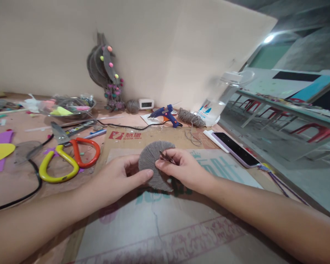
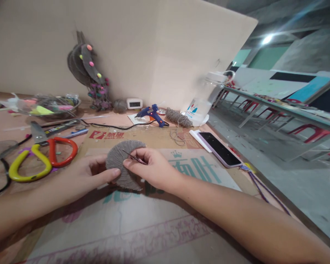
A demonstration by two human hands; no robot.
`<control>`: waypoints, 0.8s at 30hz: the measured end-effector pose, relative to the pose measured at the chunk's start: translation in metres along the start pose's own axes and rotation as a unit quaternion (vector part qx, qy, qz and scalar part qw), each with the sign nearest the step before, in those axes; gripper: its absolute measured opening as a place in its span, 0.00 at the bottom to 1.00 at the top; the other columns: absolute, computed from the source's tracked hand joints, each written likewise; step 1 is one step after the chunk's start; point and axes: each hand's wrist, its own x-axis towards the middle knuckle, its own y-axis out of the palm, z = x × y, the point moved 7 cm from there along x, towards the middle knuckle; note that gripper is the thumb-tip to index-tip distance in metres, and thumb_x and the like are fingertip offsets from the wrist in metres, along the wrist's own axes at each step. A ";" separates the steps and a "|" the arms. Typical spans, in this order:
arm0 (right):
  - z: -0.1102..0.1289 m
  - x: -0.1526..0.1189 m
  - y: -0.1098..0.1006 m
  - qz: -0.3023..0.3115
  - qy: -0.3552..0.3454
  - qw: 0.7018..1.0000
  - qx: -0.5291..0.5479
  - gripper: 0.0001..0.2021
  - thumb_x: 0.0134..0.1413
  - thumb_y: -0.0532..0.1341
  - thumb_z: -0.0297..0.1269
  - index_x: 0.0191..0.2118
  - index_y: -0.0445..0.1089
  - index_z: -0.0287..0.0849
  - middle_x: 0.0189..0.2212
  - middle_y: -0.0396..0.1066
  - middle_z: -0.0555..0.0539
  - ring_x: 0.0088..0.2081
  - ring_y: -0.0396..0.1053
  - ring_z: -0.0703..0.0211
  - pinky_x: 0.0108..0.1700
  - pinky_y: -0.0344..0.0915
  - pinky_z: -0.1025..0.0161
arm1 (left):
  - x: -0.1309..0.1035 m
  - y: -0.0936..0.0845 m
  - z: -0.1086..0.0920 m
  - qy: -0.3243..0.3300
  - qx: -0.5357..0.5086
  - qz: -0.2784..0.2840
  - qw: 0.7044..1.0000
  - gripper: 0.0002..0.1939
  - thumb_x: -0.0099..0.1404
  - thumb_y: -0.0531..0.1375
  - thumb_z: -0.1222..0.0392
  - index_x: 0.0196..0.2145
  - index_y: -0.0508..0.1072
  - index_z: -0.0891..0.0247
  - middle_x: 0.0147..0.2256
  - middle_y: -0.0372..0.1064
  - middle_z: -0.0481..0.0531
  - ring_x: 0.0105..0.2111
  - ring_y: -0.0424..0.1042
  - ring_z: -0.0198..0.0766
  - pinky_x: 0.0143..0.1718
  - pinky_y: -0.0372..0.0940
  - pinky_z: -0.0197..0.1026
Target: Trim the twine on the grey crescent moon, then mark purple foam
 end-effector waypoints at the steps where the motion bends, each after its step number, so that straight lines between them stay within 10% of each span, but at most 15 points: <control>1: 0.001 0.000 0.000 0.005 -0.005 1.000 0.001 0.14 0.52 0.61 0.41 0.23 0.60 0.40 0.16 0.58 0.57 0.18 0.56 0.72 0.21 0.54 0.71 | 0.000 0.000 0.000 -0.003 -0.006 -0.005 1.000 0.12 0.64 0.58 0.56 0.44 0.73 0.59 0.37 0.75 0.47 0.37 0.72 0.37 0.39 0.65 0.36; 24: 0.005 0.003 0.000 -0.010 -0.048 0.999 -0.004 0.13 0.50 0.62 0.44 0.27 0.63 0.41 0.17 0.59 0.58 0.19 0.56 0.71 0.21 0.54 0.70 | 0.001 -0.005 -0.001 0.004 -0.016 -0.040 0.999 0.11 0.62 0.59 0.58 0.42 0.73 0.61 0.34 0.75 0.48 0.35 0.74 0.38 0.36 0.67 0.35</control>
